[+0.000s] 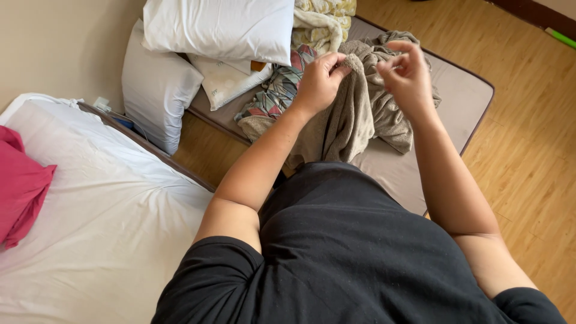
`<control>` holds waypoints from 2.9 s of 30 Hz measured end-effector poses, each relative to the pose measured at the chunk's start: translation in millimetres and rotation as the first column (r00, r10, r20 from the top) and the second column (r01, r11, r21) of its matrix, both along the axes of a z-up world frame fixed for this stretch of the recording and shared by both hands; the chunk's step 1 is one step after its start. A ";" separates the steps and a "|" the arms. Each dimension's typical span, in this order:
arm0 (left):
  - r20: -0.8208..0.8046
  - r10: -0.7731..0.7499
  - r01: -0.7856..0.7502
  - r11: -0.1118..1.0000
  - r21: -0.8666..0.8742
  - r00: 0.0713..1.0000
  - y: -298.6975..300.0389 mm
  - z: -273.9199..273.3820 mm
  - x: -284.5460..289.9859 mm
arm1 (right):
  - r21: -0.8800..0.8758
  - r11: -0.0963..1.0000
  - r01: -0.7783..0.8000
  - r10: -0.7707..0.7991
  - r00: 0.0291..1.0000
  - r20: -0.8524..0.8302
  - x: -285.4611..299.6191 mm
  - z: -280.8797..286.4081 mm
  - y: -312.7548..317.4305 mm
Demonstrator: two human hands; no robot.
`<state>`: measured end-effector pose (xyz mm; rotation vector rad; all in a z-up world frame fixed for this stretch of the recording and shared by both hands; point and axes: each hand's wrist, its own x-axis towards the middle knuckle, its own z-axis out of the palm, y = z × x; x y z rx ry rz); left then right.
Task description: The person opens a wooden drawer to retrieve a folded white cloth, then moves to a mattress on the floor to pick up a yellow and white patterned blanket. They unfold the blanket and spread it out on a white bedsheet, smoothing the fabric with their hands.
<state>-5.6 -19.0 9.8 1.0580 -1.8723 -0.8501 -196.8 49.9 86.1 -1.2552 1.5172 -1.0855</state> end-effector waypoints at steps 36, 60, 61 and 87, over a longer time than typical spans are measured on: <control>-0.022 0.212 -0.210 0.974 0.084 0.977 15.8 -14.2 -9.1 | -0.075 0.985 -0.157 0.171 0.949 0.264 -26.2 -88.5 -8.1; 0.016 0.064 -0.064 0.876 0.478 0.998 -5.1 -71.1 6.9 | 0.174 0.984 0.029 -0.086 0.940 0.332 -0.4 -137.1 -21.2; 0.019 0.069 -0.070 0.877 0.476 0.997 -2.5 -72.9 4.5 | 0.171 0.985 0.024 -0.081 0.939 0.334 -3.5 -141.3 -21.1; -0.089 0.340 -0.286 0.884 0.370 0.936 130.0 -38.3 -147.1 | 0.236 0.963 -0.134 -0.013 0.846 0.534 -184.1 -135.9 99.5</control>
